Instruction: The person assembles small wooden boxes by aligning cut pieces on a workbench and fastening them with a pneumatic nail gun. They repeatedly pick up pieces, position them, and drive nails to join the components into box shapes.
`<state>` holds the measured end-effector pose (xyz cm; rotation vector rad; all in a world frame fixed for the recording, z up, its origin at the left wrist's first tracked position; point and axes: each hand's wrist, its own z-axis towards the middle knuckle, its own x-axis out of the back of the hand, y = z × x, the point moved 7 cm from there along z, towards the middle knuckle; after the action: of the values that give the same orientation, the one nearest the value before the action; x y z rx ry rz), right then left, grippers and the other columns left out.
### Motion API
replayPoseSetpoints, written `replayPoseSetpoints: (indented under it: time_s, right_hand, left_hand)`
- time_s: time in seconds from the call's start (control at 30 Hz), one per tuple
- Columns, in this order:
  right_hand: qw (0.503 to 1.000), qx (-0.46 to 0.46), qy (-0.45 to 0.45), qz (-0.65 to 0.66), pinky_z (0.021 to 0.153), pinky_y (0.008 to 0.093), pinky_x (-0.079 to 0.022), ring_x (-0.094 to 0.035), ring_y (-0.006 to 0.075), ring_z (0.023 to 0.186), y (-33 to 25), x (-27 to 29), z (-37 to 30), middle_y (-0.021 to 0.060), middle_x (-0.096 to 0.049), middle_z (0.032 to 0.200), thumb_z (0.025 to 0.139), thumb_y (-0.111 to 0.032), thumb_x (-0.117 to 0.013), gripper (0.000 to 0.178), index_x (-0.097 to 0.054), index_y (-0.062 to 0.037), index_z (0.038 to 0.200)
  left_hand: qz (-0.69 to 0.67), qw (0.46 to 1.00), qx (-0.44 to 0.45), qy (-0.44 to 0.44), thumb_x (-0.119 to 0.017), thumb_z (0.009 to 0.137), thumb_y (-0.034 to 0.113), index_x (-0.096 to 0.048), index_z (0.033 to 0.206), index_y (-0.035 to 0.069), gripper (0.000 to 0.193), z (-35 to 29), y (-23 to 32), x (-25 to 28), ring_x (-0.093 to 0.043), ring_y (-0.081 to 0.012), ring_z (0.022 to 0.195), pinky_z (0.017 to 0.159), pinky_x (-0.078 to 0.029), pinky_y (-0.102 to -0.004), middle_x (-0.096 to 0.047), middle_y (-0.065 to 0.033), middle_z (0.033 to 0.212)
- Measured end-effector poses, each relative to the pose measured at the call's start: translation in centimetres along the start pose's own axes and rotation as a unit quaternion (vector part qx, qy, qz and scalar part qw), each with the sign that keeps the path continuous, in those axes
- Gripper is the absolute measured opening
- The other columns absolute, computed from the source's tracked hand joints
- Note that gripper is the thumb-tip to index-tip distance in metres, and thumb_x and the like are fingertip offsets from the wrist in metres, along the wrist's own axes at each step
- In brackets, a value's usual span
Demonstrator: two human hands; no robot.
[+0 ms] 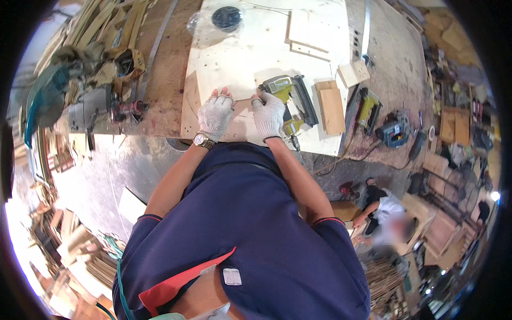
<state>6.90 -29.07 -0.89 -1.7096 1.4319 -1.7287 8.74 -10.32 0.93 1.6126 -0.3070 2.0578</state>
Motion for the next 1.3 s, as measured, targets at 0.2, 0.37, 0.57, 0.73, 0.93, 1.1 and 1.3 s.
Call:
replayPoseSetpoints:
  time_s: [0.2, 0.37, 0.57, 0.73, 0.93, 1.1, 1.3]
  right_hand:
    - [0.979, 0.027, 0.031, -0.2, 0.087, 0.047, -0.059, -0.074, 0.0359, 0.099, -0.2, 4.7, 0.0, 0.0209, -0.073, 0.107, 0.092, -0.03, -0.081, 0.051, -0.067, -0.0044, 0.134]
    - [0.923, -0.025, -0.065, -0.379, 0.093, 0.0544, -0.06, -0.072, 0.0424, 0.112, 3.5, 2.8, 0.8, 0.0253, -0.067, 0.126, 0.086, -0.025, -0.086, 0.113, -0.019, -0.0082, 0.176]
    - [0.974, 0.009, -0.062, -0.217, 0.088, 0.0555, -0.06, -0.073, 0.05, 0.101, 3.2, 6.3, 1.9, 0.0334, -0.074, 0.112, 0.084, -0.024, -0.08, 0.108, -0.022, 0.0008, 0.171]
    - [0.976, 0.1, -0.031, -0.19, 0.077, 0.0513, -0.059, -0.076, 0.0443, 0.086, -4.1, 12.5, -0.7, 0.0288, -0.075, 0.095, 0.093, -0.021, -0.076, 0.041, -0.066, 0.0006, 0.126]
    - [0.988, -0.008, -0.155, -0.022, 0.051, 0.0285, -0.053, -0.066, 0.0114, 0.058, -8.5, 11.3, -4.3, 0.0063, -0.069, 0.087, 0.102, -0.01, -0.073, 0.033, -0.06, 0.0021, 0.129]
    - [0.985, -0.052, -0.163, -0.005, 0.049, 0.0295, -0.053, -0.066, 0.0121, 0.056, -9.1, 9.1, -5.2, 0.0065, -0.068, 0.087, 0.101, -0.009, -0.074, 0.037, -0.057, 0.0024, 0.131]
    - [0.987, -0.052, -0.144, -0.047, 0.05, 0.0312, -0.054, -0.067, 0.0141, 0.056, -9.7, 8.2, -5.4, 0.0094, -0.071, 0.086, 0.098, -0.009, -0.074, 0.037, -0.057, 0.0031, 0.13]
  left_hand:
    - [-0.03, 0.999, -0.01, 0.03, -0.077, 0.097, 0.027, -0.077, 0.109, 0.008, 0.023, 0.1, -0.3, 0.5, -0.077, -0.0276, 0.102, 0.1, -0.063, -0.0405, -0.081, -0.0078, 0.113]
    - [-0.024, 1.0, 0.007, -0.016, -0.076, 0.098, 0.027, -0.077, 0.118, 0.009, 0.028, 0.3, -0.3, 0.8, -0.077, -0.0344, 0.113, 0.097, -0.064, -0.0416, -0.079, -0.0113, 0.128]
    - [-0.037, 0.999, 0.009, -0.01, -0.077, 0.098, 0.03, -0.075, 0.105, 0.011, 0.021, 0.5, -0.3, 1.1, -0.078, -0.0303, 0.11, 0.088, -0.065, -0.0401, -0.081, -0.0072, 0.115]
    - [-0.051, 0.996, 0.041, -0.066, -0.074, 0.098, 0.03, -0.076, 0.108, 0.009, 0.023, 0.3, -0.6, -0.6, -0.076, -0.0333, 0.12, 0.104, -0.061, -0.044, -0.079, -0.0121, 0.131]
    - [-0.028, 1.0, 0.006, -0.011, -0.073, 0.097, 0.027, -0.076, 0.112, 0.007, 0.025, 0.4, -0.1, 0.0, -0.078, -0.0303, 0.108, 0.102, -0.061, -0.0415, -0.08, -0.0146, 0.122]
    - [-0.016, 0.999, 0.008, -0.034, -0.074, 0.094, 0.027, -0.075, 0.123, 0.006, 0.035, 0.3, 0.0, -0.4, -0.075, -0.0338, 0.121, 0.106, -0.059, -0.0432, -0.077, -0.0156, 0.135]
    - [-0.024, 0.999, 0.011, -0.043, -0.071, 0.095, 0.026, -0.073, 0.124, 0.007, 0.035, 0.0, 0.0, -1.2, -0.072, -0.0363, 0.129, 0.109, -0.058, -0.0444, -0.074, -0.0162, 0.141]
